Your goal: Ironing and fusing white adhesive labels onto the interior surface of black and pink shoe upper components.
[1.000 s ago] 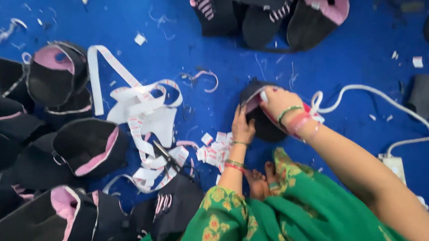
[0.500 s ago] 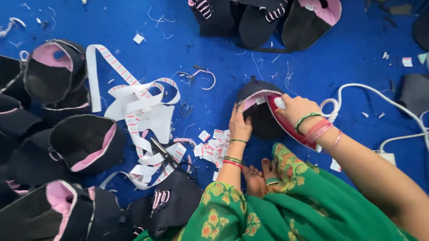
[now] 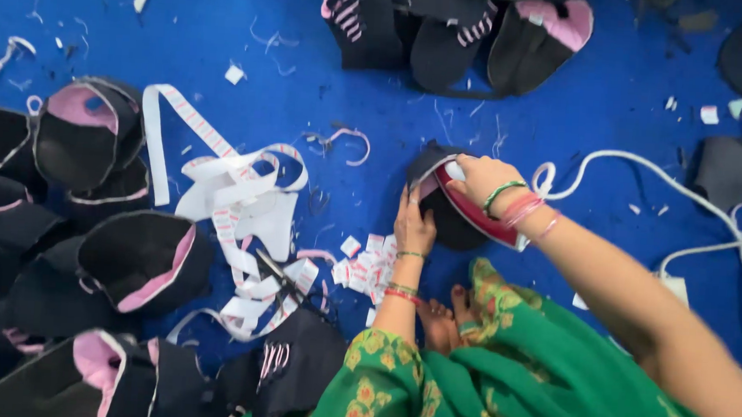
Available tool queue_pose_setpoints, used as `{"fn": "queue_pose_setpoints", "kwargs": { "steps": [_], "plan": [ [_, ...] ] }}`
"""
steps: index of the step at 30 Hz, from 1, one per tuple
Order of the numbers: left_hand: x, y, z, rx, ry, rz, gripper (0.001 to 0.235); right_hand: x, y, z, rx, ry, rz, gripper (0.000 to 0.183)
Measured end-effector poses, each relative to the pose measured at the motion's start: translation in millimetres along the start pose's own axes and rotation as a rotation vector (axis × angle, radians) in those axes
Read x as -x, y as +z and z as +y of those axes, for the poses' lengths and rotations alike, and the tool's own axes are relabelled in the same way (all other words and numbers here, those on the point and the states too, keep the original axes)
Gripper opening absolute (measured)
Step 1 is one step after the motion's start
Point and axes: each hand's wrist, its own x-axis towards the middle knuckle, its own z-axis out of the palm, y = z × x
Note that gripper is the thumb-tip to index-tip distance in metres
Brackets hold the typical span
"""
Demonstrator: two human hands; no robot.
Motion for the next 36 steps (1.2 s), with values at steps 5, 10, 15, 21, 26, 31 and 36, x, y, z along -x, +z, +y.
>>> {"fn": "queue_pose_setpoints", "kwargs": {
  "steps": [5,10,15,21,26,31,36],
  "plan": [
    [1,-1,-3,-0.019,0.013,-0.006,0.071,33,8,-7,0.086,-0.081,-0.016,0.048],
    [3,4,-7,0.059,0.007,0.045,0.068,23,14,-1,0.045,0.034,0.092,0.053],
    [7,7,-10,0.028,-0.030,0.047,0.067,41,18,16,0.124,0.062,0.098,0.055],
    [-15,-19,18,-0.066,-0.021,0.009,0.068,64,-17,-7,0.157,0.138,0.000,0.062],
    [-30,-22,11,-0.137,0.048,-0.041,0.067,4,10,-10,0.021,0.099,0.018,0.056],
    [-32,-14,17,-0.221,-0.036,-0.120,0.069,-29,6,4,-0.047,0.017,0.098,0.044],
    [-24,-15,16,-0.185,-0.008,-0.063,0.070,18,3,12,0.013,-0.107,-0.005,0.044]
  ]
}}
